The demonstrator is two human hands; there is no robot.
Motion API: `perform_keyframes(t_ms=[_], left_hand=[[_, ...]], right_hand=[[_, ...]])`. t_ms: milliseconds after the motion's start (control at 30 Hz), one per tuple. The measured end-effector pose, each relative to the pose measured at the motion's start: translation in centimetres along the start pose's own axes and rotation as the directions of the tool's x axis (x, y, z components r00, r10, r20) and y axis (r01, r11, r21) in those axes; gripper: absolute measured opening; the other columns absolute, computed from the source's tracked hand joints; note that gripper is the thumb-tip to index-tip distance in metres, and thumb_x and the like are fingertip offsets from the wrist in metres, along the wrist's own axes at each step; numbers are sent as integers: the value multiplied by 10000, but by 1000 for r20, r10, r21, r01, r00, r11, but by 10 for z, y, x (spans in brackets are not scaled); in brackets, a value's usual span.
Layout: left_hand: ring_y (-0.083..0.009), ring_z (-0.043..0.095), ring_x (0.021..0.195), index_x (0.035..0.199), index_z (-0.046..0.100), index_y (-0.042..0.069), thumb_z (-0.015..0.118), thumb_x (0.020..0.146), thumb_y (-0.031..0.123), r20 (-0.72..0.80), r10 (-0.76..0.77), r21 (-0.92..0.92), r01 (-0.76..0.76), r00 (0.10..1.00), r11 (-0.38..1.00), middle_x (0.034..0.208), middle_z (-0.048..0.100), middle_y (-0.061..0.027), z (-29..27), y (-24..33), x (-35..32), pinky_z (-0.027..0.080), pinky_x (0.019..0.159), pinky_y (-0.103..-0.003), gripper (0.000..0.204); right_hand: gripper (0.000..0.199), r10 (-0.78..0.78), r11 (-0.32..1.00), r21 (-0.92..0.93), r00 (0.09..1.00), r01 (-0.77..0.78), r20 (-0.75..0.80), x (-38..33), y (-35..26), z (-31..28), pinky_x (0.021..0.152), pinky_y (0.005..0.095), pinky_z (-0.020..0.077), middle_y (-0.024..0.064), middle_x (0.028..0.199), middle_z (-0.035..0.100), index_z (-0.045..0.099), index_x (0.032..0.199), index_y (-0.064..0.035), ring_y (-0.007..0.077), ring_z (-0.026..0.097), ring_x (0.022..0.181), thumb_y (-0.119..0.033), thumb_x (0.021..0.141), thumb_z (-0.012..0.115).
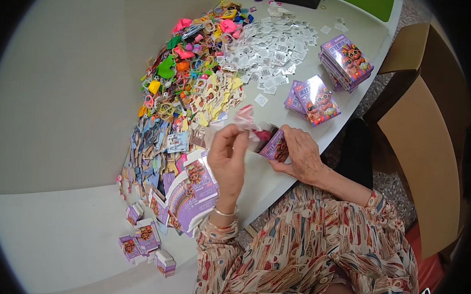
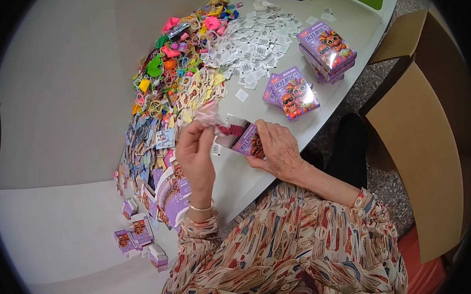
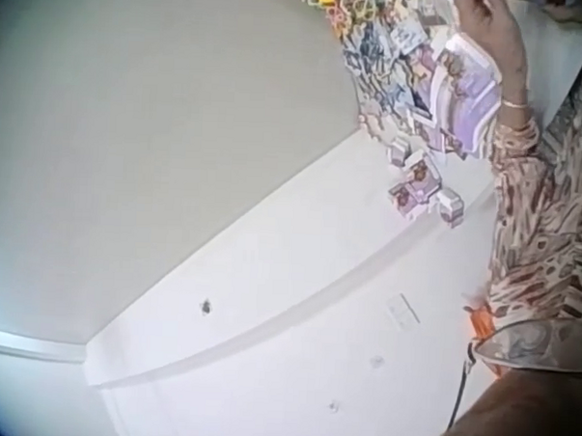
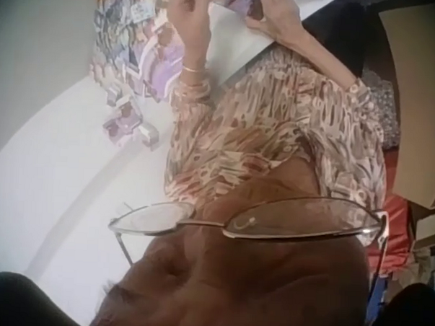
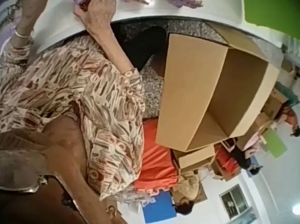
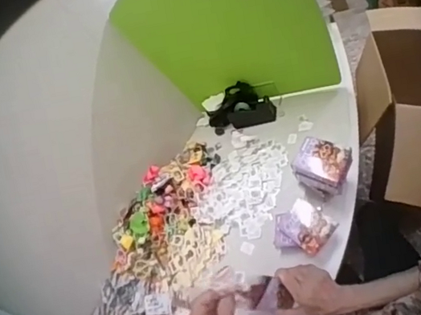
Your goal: Packing small colorful items into purple boxes and stacking them on a desk.
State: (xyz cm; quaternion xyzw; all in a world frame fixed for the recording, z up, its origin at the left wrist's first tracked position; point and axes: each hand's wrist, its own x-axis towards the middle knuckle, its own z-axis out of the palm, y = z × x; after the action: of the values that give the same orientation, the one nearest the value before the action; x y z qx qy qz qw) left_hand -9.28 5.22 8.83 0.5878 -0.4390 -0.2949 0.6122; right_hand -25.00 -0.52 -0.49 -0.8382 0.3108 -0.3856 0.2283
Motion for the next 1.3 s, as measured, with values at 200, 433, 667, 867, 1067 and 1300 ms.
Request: perform_keyframes(t_ms=[200, 433, 667, 867, 1067, 1300], left_hand=[[-289, 557, 1014, 1017, 633, 25, 688, 679, -44, 362, 517, 740, -576, 776, 347, 989, 619, -70, 4, -22, -9, 391, 924, -442, 349], [-304, 498, 1089, 925, 658, 64, 705, 724, 11, 508, 350, 757, -602, 787, 255, 1046, 601, -63, 1, 9, -12, 342, 953, -442, 213], [-314, 434, 1180, 855, 652, 45, 685, 756, 49, 454, 119, 648, -419, 883, 636, 1210, 537, -102, -6, 1, 15, 294, 1007, -440, 104], [-315, 440, 1180, 840, 659, 46, 676, 745, 60, 523, 88, 670, -473, 848, 572, 1199, 540, -94, -5, 1, 28, 297, 990, -443, 97], [-305, 454, 1176, 835, 695, 80, 679, 654, 45, 696, 12, 657, -643, 718, 394, 1167, 553, -49, -1, -6, 45, 301, 987, -452, 185], [-269, 474, 1137, 806, 729, 144, 683, 677, 77, 839, -234, 544, -743, 492, 390, 1086, 586, -33, 2, -20, 70, 307, 955, -439, 153]], right_hand=[[825, 18, 1000, 3, 1000, -18, 16, -1, -1, -2, 768, 399, 451, 157, 955, 540, 402, 1244, 49, 317, 552, 874, -263, 610, 826], [808, 25, 1000, 1, 999, -25, 31, -3, 2, -1, 800, 396, 445, 163, 1003, 533, 406, 1250, 44, 318, 549, 916, -327, 650, 799], [832, 41, 999, 11, 996, -42, 77, -4, 3, 0, 796, 399, 446, 162, 1011, 528, 406, 1256, 38, 321, 547, 913, -325, 627, 811], [816, -8, 1000, 8, 1000, 8, 23, -3, 6, 2, 796, 398, 452, 158, 994, 526, 405, 1256, 39, 317, 547, 902, -320, 637, 798], [792, -6, 1000, 10, 1000, 5, 27, -2, 7, 1, 795, 399, 454, 159, 1000, 529, 412, 1249, 41, 312, 548, 899, -299, 640, 789], [847, -48, 998, 32, 999, 48, -7, 1, 0, -1, 758, 404, 454, 166, 950, 544, 403, 1263, 54, 329, 555, 863, -264, 604, 830]])
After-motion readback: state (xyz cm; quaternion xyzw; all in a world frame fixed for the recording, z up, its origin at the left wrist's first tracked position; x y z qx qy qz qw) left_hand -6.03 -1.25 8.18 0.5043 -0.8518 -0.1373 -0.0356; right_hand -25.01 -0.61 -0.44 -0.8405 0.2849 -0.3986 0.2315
